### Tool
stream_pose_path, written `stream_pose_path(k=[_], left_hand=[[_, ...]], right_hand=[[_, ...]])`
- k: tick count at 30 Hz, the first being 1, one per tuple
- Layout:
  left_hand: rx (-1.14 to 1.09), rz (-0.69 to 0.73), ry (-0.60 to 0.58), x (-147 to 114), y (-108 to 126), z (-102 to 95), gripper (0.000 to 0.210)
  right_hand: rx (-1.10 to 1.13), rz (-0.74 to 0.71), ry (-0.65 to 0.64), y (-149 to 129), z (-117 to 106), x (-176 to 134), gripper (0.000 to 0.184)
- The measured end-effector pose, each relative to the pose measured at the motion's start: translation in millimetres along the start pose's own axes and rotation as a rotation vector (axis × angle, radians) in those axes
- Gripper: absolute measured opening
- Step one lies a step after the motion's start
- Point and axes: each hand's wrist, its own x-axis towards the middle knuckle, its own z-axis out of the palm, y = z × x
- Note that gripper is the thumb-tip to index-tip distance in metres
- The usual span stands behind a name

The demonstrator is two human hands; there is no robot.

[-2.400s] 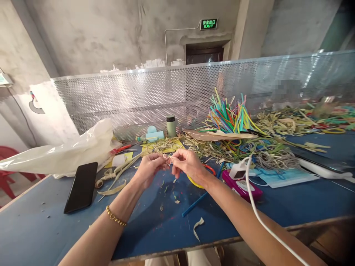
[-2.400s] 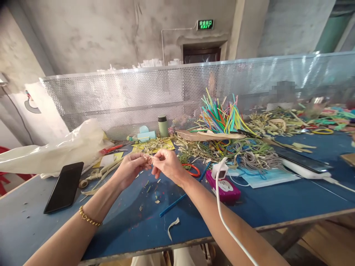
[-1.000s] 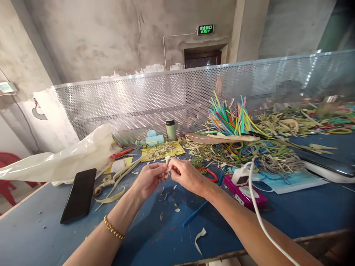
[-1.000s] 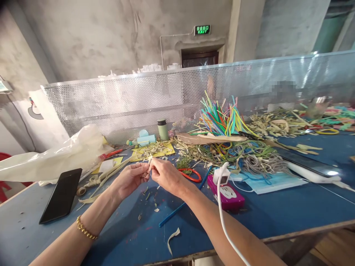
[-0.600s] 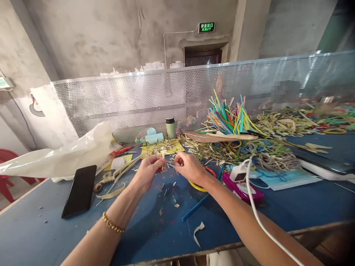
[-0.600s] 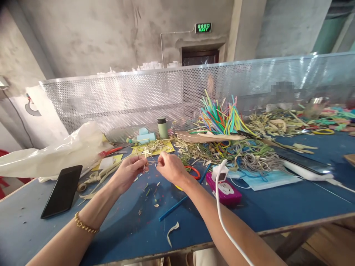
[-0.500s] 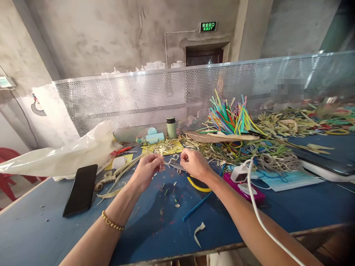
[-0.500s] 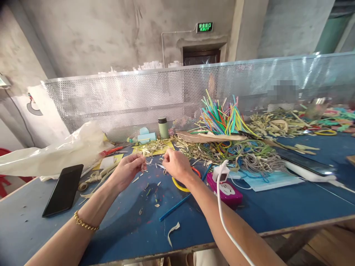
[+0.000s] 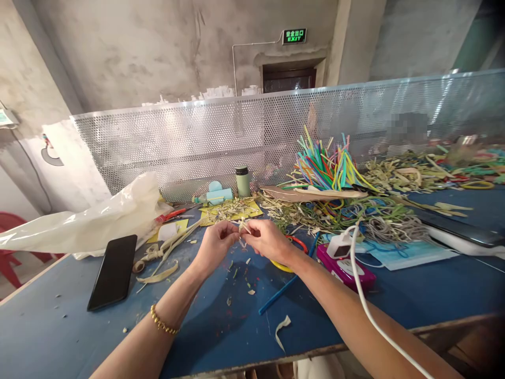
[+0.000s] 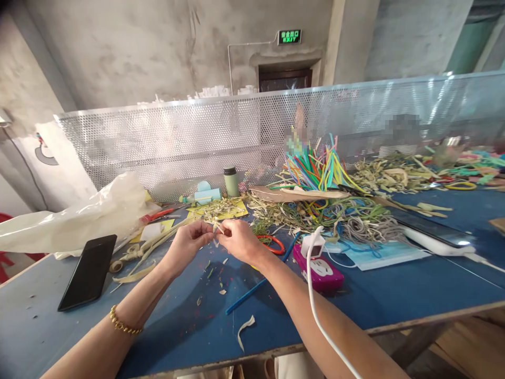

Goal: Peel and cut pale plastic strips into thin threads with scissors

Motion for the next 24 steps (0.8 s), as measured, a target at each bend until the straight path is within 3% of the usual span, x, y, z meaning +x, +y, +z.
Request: stream_pose_path(k=[5, 9, 13, 15, 17, 19, 24], left_hand=[[-0.106, -0.038, -0.091, -1, 3, -1.1, 0.016], [-0.161, -0.096, -0.021, 0, 4, -1.4, 0.018], [-0.176, -0.12, 0.042, 2, 4, -3.4, 0.016], [-0.172, -0.113, 0.071, 3, 3, -4.8, 0.015], [-0.172, -0.105, 0.084, 3, 4, -5.5, 0.015], [-0.187, -0.104, 0.078, 2, 6, -4.7, 0.016], [-0.271, -0.127, 0.053, -2, 12, 0.1, 0.016]], right_hand=[[0.042, -0.053, -0.009, 0, -2, 0, 0.014], [-0.034, -0.047, -0.005, -2, -3, -1, 0.016], [-0.148, 0.006, -0.092, 4, -7, 2, 0.013], [-0.249, -0.033, -0.032, 8, -10, 5, 0.012], [-0.305, -0.114, 0.116, 10, -13, 8, 0.018], [-0.229, -0.156, 0.196, 8, -13, 10, 0.022], [0.036, -0.126, 0.041, -6, -4, 4, 0.016]])
